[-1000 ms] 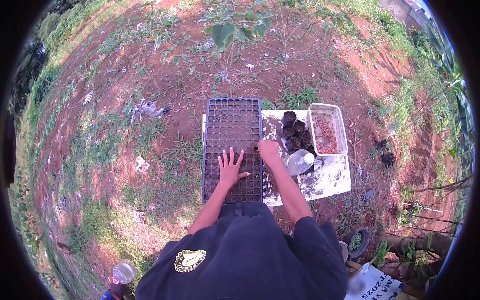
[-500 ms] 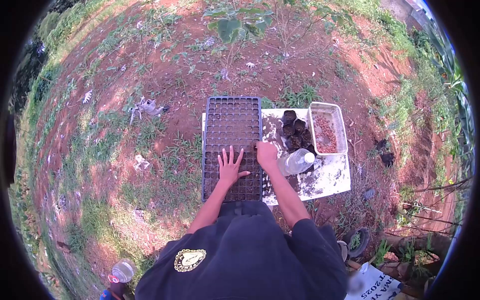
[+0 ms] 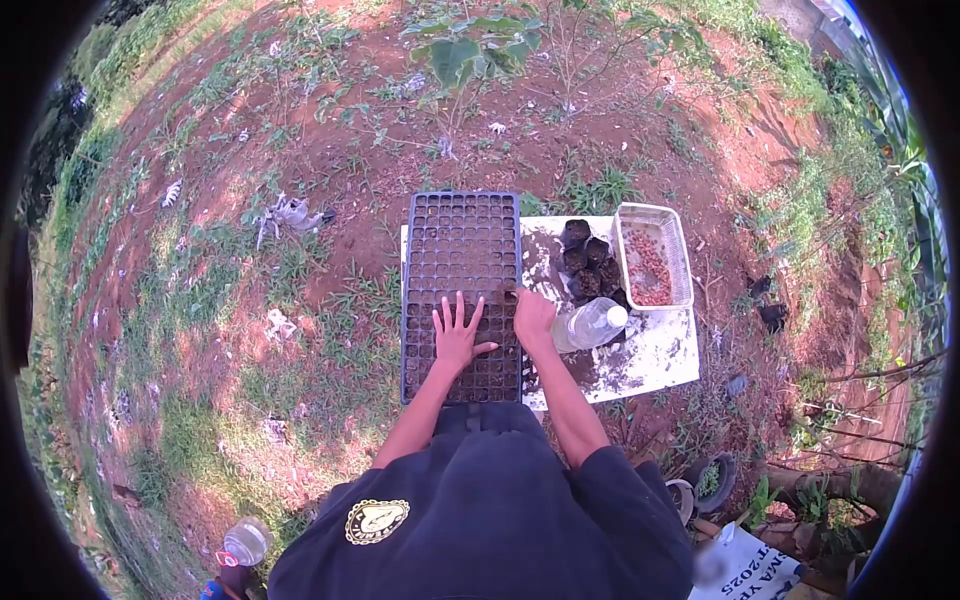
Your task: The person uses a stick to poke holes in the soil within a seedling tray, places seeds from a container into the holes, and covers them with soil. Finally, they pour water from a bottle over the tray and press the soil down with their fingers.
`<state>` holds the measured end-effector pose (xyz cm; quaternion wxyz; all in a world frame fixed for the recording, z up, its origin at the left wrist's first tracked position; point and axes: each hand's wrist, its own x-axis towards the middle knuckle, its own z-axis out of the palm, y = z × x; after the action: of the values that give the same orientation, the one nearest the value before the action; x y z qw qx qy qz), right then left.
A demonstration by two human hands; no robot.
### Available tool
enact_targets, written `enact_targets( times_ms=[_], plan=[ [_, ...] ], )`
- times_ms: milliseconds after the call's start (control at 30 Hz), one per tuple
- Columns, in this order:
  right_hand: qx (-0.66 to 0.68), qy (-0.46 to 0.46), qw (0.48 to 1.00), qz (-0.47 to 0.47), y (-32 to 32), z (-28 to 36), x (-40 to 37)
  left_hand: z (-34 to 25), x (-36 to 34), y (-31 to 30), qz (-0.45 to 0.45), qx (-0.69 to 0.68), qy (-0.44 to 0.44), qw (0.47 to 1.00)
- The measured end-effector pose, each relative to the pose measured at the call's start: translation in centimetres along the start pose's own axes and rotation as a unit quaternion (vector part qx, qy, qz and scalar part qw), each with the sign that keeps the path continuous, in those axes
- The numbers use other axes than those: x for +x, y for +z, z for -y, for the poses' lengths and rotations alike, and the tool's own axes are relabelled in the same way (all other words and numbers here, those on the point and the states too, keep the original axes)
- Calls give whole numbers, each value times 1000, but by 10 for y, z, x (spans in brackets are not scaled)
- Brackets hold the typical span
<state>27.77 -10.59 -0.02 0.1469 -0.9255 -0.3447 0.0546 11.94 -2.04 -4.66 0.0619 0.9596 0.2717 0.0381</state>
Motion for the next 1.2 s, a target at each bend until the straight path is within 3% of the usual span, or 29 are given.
enact_targets(
  times_ms=[200,467,700,767,1000,1200],
  plan=[
    [-12,4,1000,21,-7,1,1,-1,-1,2,-1,-1,2,1000],
    [-10,-62,998,28,-2,-13,9,-3,-2,2,-3,-17,-5,1000],
    [-51,-42,998,26,-9,-1,17,-1,-1,1,-3,-6,-1,1000],
    [-93,-76,989,84,-15,-2,22,-1,-3,2,-1,-9,-1,1000],
    [-119,-89,987,55,-14,10,21,0,0,-1,-11,-23,-4,1000],
    [-132,-77,982,113,-27,5,37,-1,-2,0,-11,-28,-7,1000]
  ],
)
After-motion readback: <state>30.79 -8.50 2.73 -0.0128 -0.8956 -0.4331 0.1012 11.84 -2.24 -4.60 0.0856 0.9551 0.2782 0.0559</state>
